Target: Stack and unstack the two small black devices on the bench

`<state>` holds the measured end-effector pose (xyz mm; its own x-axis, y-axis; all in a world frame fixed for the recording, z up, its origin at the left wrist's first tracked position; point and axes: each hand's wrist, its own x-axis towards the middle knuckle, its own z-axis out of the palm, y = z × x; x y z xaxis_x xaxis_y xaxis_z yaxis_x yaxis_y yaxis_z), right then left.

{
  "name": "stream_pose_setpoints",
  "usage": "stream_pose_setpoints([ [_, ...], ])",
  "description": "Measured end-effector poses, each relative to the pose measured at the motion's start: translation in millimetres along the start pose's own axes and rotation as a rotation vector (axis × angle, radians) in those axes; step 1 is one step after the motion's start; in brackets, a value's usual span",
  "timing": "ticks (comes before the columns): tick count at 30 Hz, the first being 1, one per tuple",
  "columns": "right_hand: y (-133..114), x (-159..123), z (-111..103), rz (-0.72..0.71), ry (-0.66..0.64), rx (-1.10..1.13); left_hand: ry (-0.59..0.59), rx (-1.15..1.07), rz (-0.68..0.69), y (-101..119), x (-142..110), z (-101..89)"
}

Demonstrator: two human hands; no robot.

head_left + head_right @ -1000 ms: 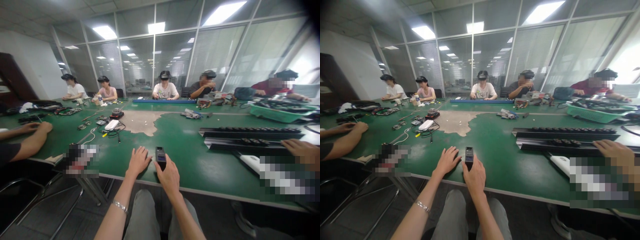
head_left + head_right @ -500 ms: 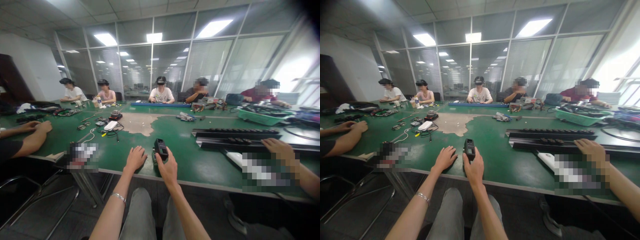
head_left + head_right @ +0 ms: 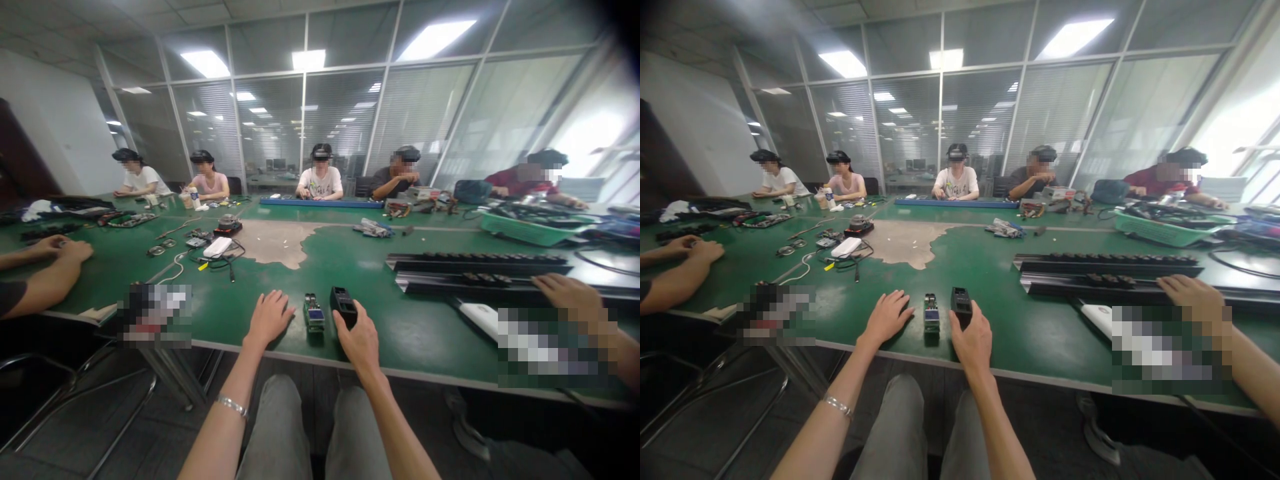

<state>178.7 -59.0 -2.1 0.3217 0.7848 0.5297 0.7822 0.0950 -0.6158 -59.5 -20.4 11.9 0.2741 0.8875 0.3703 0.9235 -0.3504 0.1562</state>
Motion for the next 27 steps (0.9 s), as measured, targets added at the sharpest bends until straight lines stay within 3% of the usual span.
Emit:
stream_pose_setpoints([
  [3,8,-4,1,-0.038,-0.009,-0.034,-0.004,-0.049,0.004,1,1,-4.3],
  [9,10,-10,-2,-0.104,0.038,-0.085,-0.072,-0.17,0.224,3,2,-14.7],
  [15,-1,-10,-5,-0.079,0.013,-0.112,-0.188,-0.143,0.197,13,2,-11.4],
  [21,-3,-10,-6,-0.044,0.016,-0.135,-0.151,-0.124,0.137,28,4,-11.3],
  [27,0,-9,-4,-0.083,-0.026,-0.156,-0.123,-0.133,0.158,27,8,-12.0],
])
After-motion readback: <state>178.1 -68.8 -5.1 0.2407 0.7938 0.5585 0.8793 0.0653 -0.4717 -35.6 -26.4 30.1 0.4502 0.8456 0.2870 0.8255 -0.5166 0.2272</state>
